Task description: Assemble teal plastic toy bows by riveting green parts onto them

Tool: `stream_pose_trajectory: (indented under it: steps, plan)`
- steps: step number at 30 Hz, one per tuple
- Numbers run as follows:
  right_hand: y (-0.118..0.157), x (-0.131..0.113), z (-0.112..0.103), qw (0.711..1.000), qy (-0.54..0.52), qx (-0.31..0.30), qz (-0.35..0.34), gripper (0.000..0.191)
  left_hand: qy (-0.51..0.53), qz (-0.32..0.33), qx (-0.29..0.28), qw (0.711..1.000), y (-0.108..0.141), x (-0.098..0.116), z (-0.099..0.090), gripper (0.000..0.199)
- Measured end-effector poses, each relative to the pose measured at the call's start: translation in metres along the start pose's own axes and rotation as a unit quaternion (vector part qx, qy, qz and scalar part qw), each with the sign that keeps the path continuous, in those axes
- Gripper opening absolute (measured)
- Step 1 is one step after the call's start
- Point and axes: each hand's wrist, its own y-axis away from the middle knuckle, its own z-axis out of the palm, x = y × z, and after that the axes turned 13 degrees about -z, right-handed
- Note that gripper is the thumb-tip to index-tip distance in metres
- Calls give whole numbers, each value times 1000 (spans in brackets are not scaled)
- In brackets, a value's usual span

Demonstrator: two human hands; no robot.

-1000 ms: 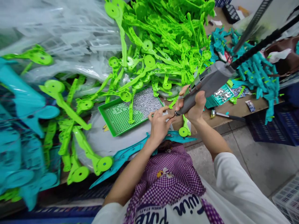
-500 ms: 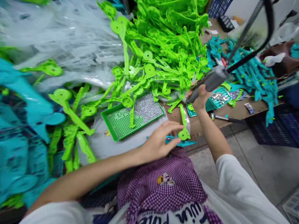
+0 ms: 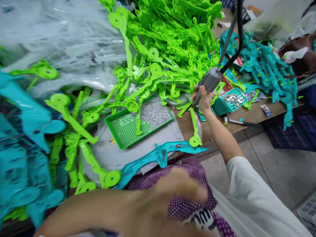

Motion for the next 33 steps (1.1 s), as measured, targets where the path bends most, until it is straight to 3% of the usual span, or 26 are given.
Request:
stream_pose_trajectory:
  steps: [2,5,8,10,14,26,29,33]
  plan:
    - [-1,2,2,1000,-4,-6,-7,62,-18,19,-5,1000,-25,-21,14,35]
    - [-2,1,3,1000,-4,-17,-13,60,-141,-31,-15,989,-57,-63,43,32]
    - [-1,-3,3,1000,-12,-21,-16,57,-211,-94,-38,972,-74,-101,68,34]
    - [-1,-4,2,999,-21,-21,-20,55,-214,-120,-54,968,-78,-115,75,37]
    - [-3,0,2,999,-21,-34,-11,55,-189,-119,-72,972,-77,-122,75,41]
    - [1,-1,9,999,-9,-26,18,59,-130,-102,-29,986,-78,-133,96,37]
    - [-2,-18,7,1000,13,17,23,57,-121,-115,-34,985,-80,-131,95,38]
    - [0,-72,-2,995,62,69,-24,49,-106,-122,-38,986,-88,-133,85,39]
